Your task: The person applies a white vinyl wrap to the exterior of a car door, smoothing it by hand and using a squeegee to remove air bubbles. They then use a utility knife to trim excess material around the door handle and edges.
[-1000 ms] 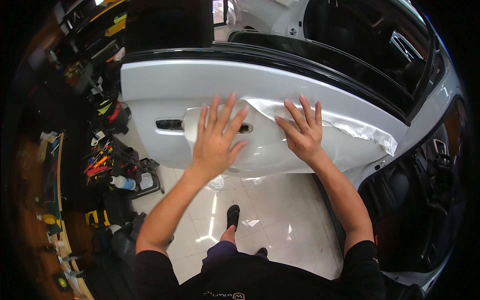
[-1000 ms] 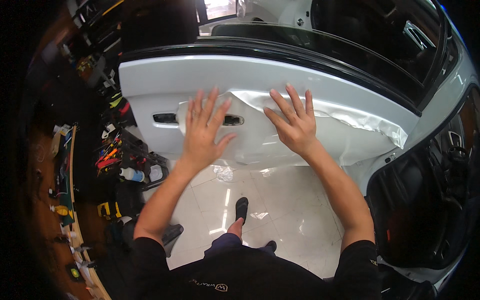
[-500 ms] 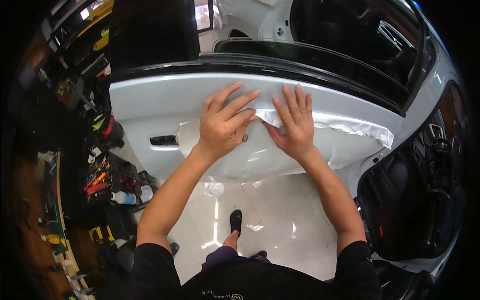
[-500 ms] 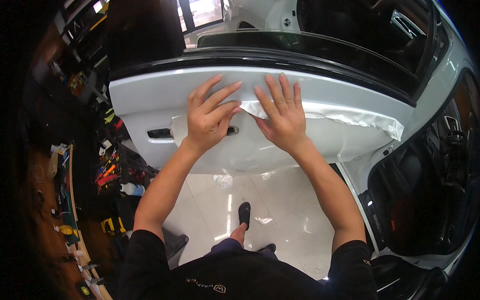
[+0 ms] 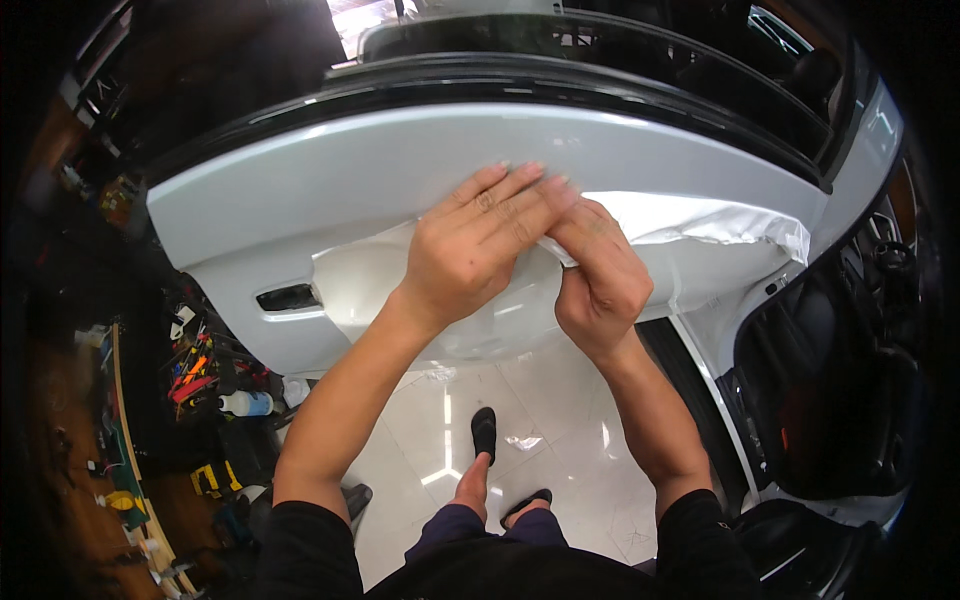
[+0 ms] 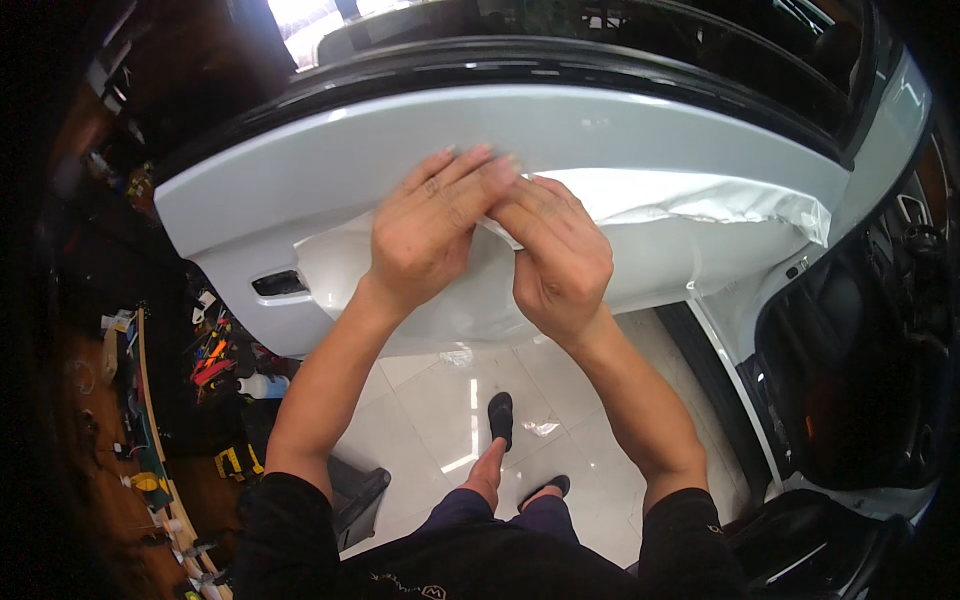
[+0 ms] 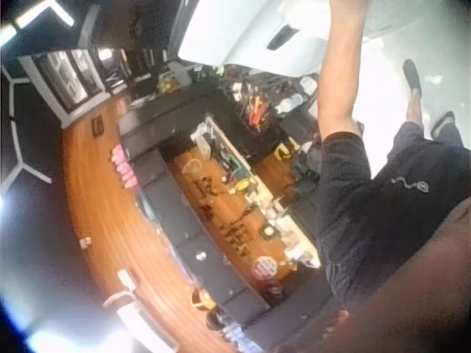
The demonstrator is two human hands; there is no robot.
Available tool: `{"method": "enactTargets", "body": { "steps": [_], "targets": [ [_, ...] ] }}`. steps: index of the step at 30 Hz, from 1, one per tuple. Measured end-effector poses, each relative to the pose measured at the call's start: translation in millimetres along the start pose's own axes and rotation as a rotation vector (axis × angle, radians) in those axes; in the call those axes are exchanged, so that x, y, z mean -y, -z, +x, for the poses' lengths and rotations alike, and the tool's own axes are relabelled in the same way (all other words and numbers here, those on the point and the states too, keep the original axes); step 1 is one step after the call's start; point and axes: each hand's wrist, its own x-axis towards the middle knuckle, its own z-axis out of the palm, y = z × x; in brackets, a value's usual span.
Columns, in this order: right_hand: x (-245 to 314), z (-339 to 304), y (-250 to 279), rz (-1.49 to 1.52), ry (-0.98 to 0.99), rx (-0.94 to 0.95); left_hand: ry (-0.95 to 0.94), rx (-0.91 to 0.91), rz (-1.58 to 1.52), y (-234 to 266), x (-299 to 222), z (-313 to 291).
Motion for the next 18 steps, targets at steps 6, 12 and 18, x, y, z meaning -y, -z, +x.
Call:
{"method": "enactTargets", "body": {
  "steps": [6,12,18],
  "targets": [
    [3.2,-15.0,0.9,0.08,-0.056,0.009,0.018,-0.025,-0.107,4.2,-3.2,-7.0],
    [7.9,-21.8,1.1,0.143,-0.129,-0.015,0.064,-0.071,-0.142,1.0,-12.3,-16.1],
    [10.2,-34.6,8.0,0.151,-0.152,0.026,0.11,-0.068,-0.174,1.2,-26.5,-26.5]
  ]
}}
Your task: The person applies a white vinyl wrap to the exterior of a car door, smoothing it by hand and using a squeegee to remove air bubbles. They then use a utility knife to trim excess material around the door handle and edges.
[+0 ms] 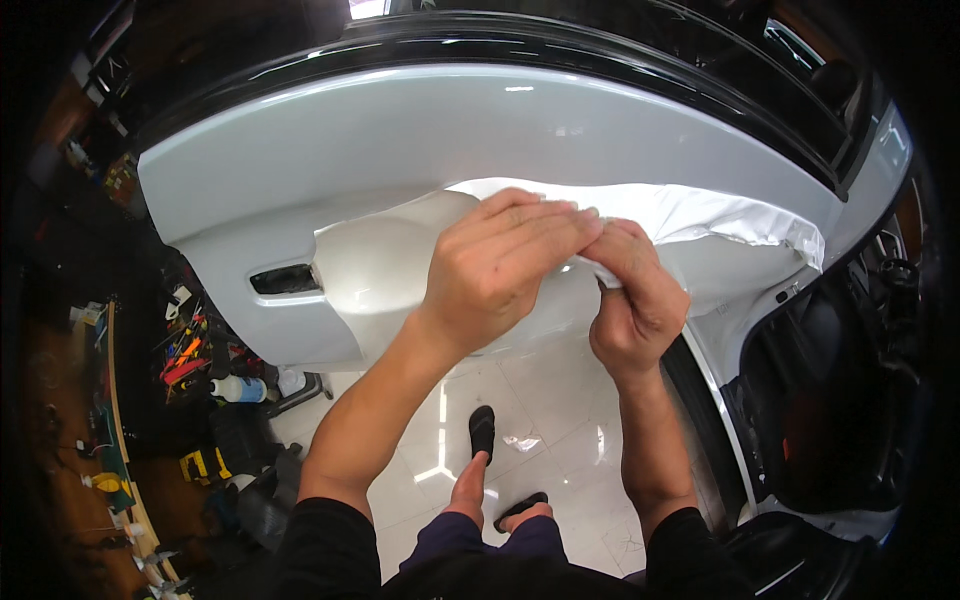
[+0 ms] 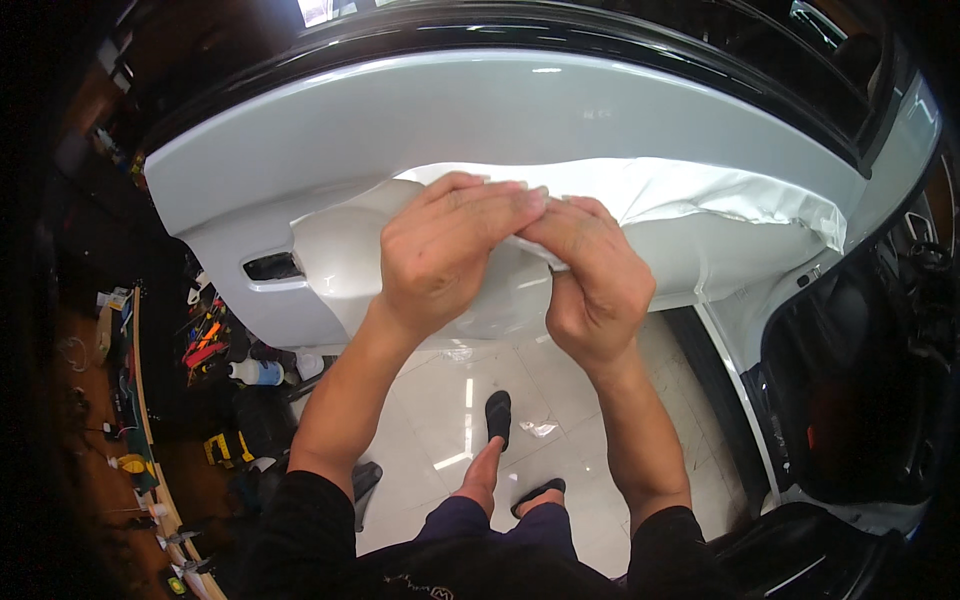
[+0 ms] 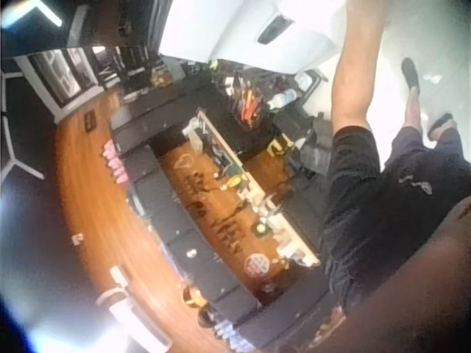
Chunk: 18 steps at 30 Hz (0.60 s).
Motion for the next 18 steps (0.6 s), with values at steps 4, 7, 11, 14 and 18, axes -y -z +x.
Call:
{"method": "enactTargets", "body": {
  "steps": [4,7,11,14,18],
  "targets": [
    [1.2,-5.9,3.1,-0.03,0.008,0.026,0.016,0.021,-0.019,0.5,-4.9,-4.7],
    [8.0,-7.5,4.0,-0.031,-0.009,0.03,0.042,0.054,-0.037,1.7,-10.1,-9.9],
    [10.2,-12.0,8.1,-0.023,-0.027,0.054,0.094,0.067,-0.048,3.4,-19.6,-13.5],
    [14.4,-12.5,11.1,-0.013,-0.039,0.063,0.145,0.087,-0.055,3.8,-28.4,-15.5],
    [15.6,-16.4,19.2,-0.004,-0.059,0.102,0.191,0.1,-0.045,2.0,-38.5,-18.1]
  ]
}}
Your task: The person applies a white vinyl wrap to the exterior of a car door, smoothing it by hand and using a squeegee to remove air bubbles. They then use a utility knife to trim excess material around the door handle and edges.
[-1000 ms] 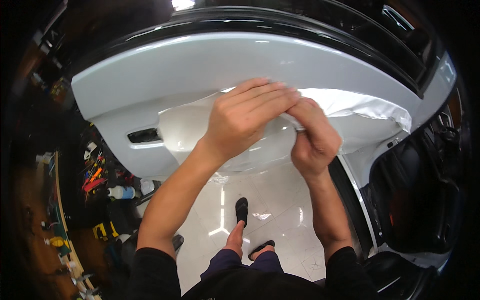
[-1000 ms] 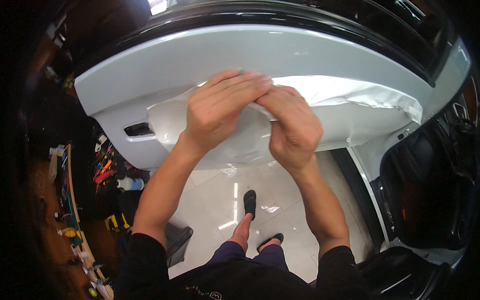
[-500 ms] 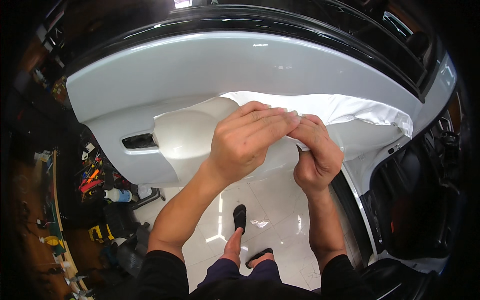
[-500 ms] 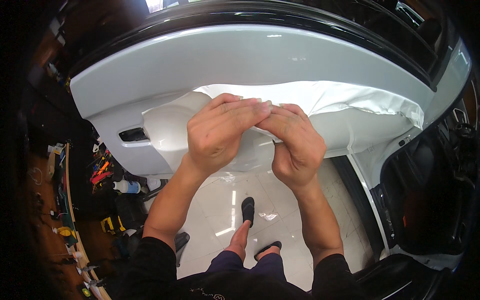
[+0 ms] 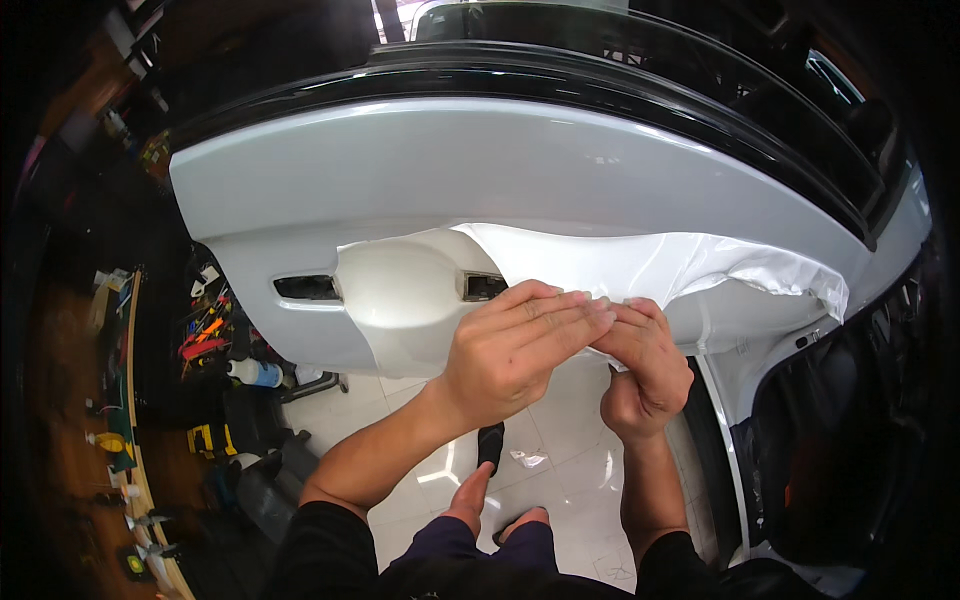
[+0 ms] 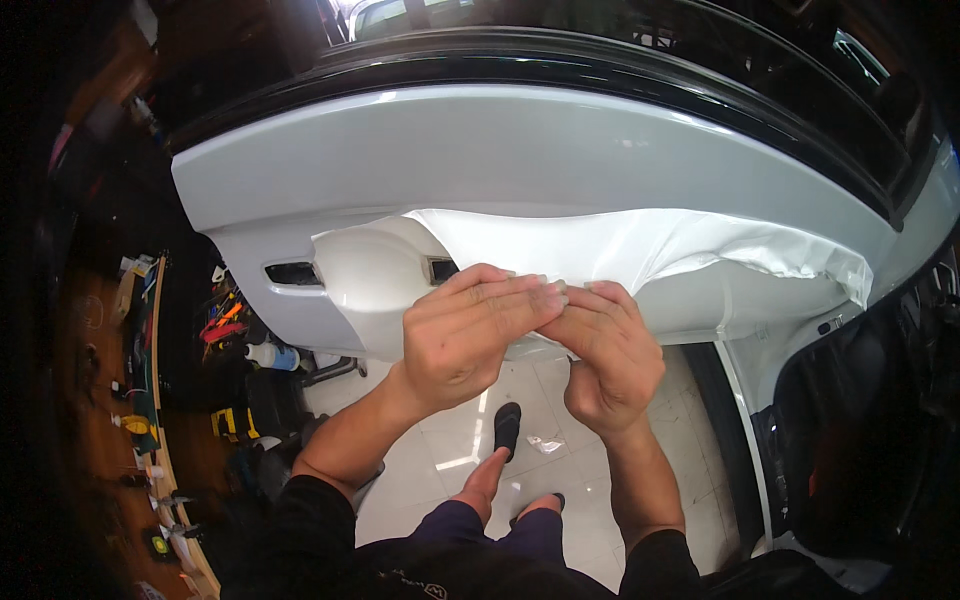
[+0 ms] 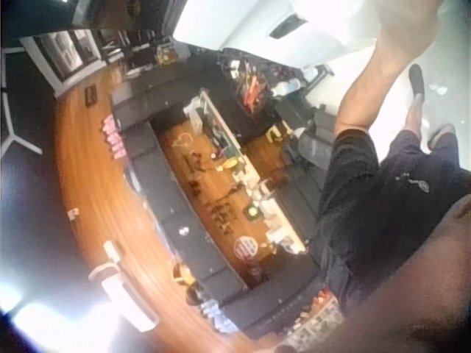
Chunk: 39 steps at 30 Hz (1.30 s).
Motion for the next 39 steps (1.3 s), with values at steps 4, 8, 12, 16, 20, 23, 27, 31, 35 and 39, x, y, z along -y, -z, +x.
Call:
{"method": "enactTargets", "body": {
  "steps": [4,8,12,16,20,23,27,31,35,39],
  "targets": [
    [2.9,-0.5,6.6,0.015,-0.022,0.021,0.078,0.009,0.011,-0.9,-13.9,-1.6],
    [3.0,-0.9,14.7,0.069,-0.057,0.053,0.156,0.026,0.043,-3.6,-27.1,-0.8],
    [-3.6,-2.5,12.8,0.093,-0.087,0.039,0.202,0.157,0.119,4.4,-33.9,12.3],
    [-4.5,1.0,14.0,0.176,-0.144,0.031,0.48,-0.01,-0.023,32.4,-38.1,4.6],
    [-1.6,8.0,16.8,0.246,-0.171,0.028,1.343,-0.266,-0.617,61.3,-29.9,9.3],
    [2.5,9.7,17.3,0.252,-0.193,0.037,1.515,0.051,-0.818,57.4,-13.2,29.4],
    [3.8,10.2,18.4,0.25,-0.18,0.04,1.384,-0.015,-0.554,26.7,-6.6,59.7],
    [-4.0,7.4,19.9,0.246,-0.17,0.057,1.139,-0.096,-0.572,9.1,-1.7,38.5],
    [-4.9,2.8,25.1,0.217,-0.136,0.087,1.102,-0.26,-0.419,-10.5,-11.9,16.4],
    [4.0,4.2,28.7,0.207,-0.107,0.108,0.984,-0.263,-0.29,-18.7,-5.3,-12.0]
  ]
}}
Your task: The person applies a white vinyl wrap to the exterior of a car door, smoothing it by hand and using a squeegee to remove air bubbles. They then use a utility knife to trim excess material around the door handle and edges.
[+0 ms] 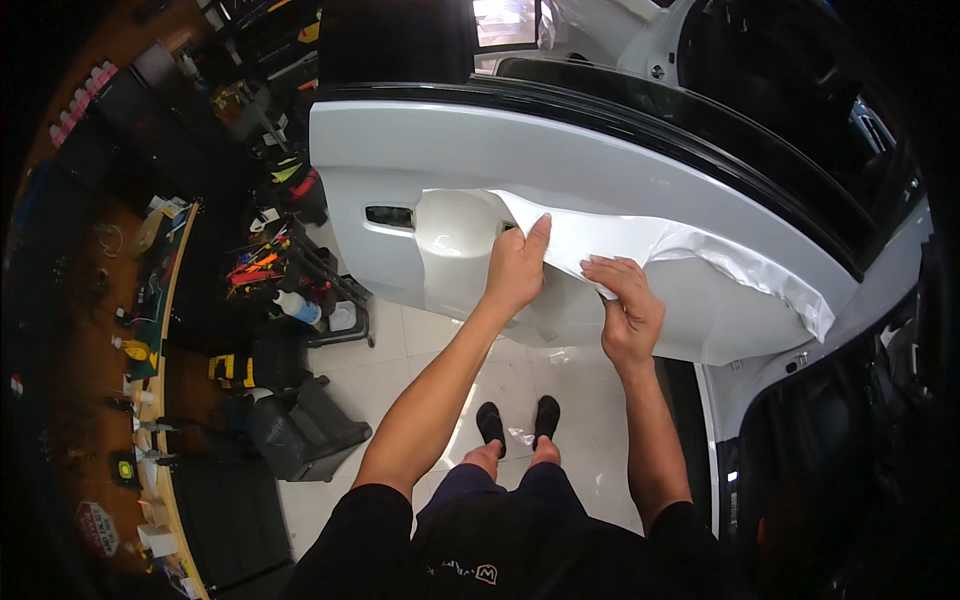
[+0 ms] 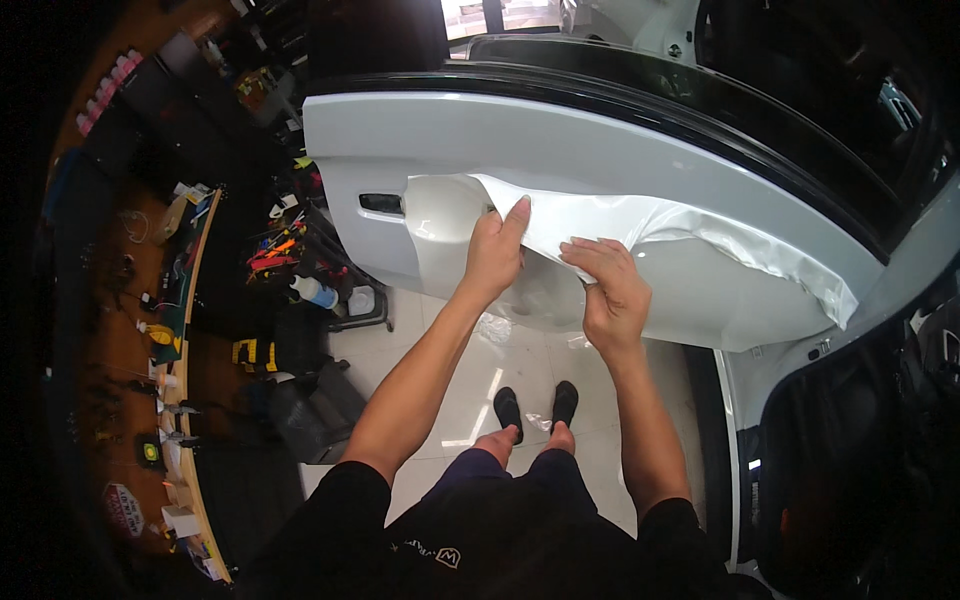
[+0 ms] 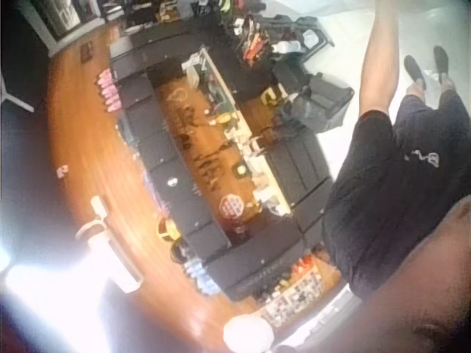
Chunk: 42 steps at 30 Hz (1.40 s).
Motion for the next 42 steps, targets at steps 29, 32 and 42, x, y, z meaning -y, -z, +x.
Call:
{"method": "enactTargets", "body": {
  "steps": [29,32,42],
  "targets": [
    [84.6,130.7,-93.5,-1.052,0.116,0.759,-0.458,-0.26,0.232,-19.6,20.5,-18.2],
    [56.0,133.4,-125.4,-1.194,0.164,0.963,-0.467,-0.19,0.24,-19.2,25.1,-15.8],
    [43.9,138.0,-115.0,-1.198,0.194,1.042,-0.044,-0.104,0.047,-15.6,6.0,-31.5]
  ]
}}
